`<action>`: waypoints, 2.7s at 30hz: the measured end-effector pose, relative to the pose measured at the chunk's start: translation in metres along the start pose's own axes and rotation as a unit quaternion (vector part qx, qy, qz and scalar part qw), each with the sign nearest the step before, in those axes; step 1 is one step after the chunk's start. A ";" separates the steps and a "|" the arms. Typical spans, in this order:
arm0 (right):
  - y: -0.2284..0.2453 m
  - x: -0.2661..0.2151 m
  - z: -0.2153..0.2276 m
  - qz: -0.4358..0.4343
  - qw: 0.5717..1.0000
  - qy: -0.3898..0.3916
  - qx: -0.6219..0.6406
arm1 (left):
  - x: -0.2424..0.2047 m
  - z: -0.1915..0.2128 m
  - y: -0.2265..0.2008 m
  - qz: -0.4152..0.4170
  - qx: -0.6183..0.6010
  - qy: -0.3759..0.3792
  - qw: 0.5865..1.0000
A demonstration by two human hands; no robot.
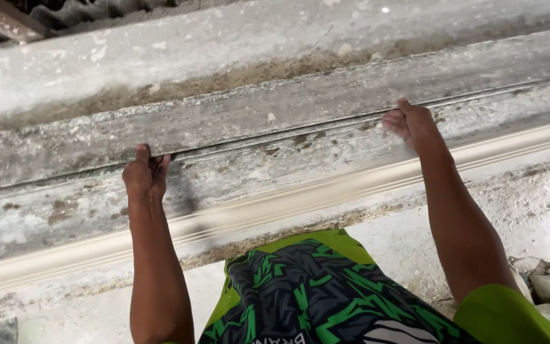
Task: Cleaning a workshop table by scraping off dried gypsum residue and organizing finished moldings.
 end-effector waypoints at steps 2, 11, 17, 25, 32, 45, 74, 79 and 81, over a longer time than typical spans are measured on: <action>0.000 -0.001 0.001 0.013 1.000 0.016 0.000 | -0.008 -0.005 -0.003 -0.007 0.003 -0.004 1.000; -0.022 0.016 0.008 0.020 0.997 0.054 0.058 | -0.005 0.011 0.005 -0.019 -0.002 -0.008 1.000; -0.024 0.006 0.003 0.025 0.998 0.052 0.020 | -0.011 0.010 0.007 -0.010 0.016 -0.019 1.000; -0.032 0.016 0.003 0.039 0.989 0.026 -0.142 | -0.018 0.008 -0.005 0.010 0.149 0.017 0.989; -0.031 0.019 0.002 0.038 0.987 0.028 -0.151 | -0.034 0.012 -0.013 -0.005 0.283 -0.001 0.959; -0.030 -0.087 0.134 0.195 0.949 -0.151 -0.198 | -0.170 0.094 -0.011 -0.234 0.441 -0.072 0.863; -0.008 0.025 0.278 -0.095 0.963 -0.248 0.039 | -0.120 0.147 0.131 -0.270 0.352 -0.322 0.836; -0.029 0.051 0.315 -0.212 0.931 -0.258 0.144 | -0.164 0.124 0.103 -0.230 0.035 -0.301 0.925; -0.046 0.075 0.329 -0.225 0.929 -0.166 0.244 | -0.178 0.107 0.103 -0.124 -0.017 -0.301 0.945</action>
Point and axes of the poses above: each hand's wrist, its own x-axis towards the middle knuckle, its own z-axis out of the back of the hand, y = z × x, the point moved 5 cm from there along x, towards the middle knuckle, and after that the axes turned 7 degrees about -y, right-handed, at the moved point
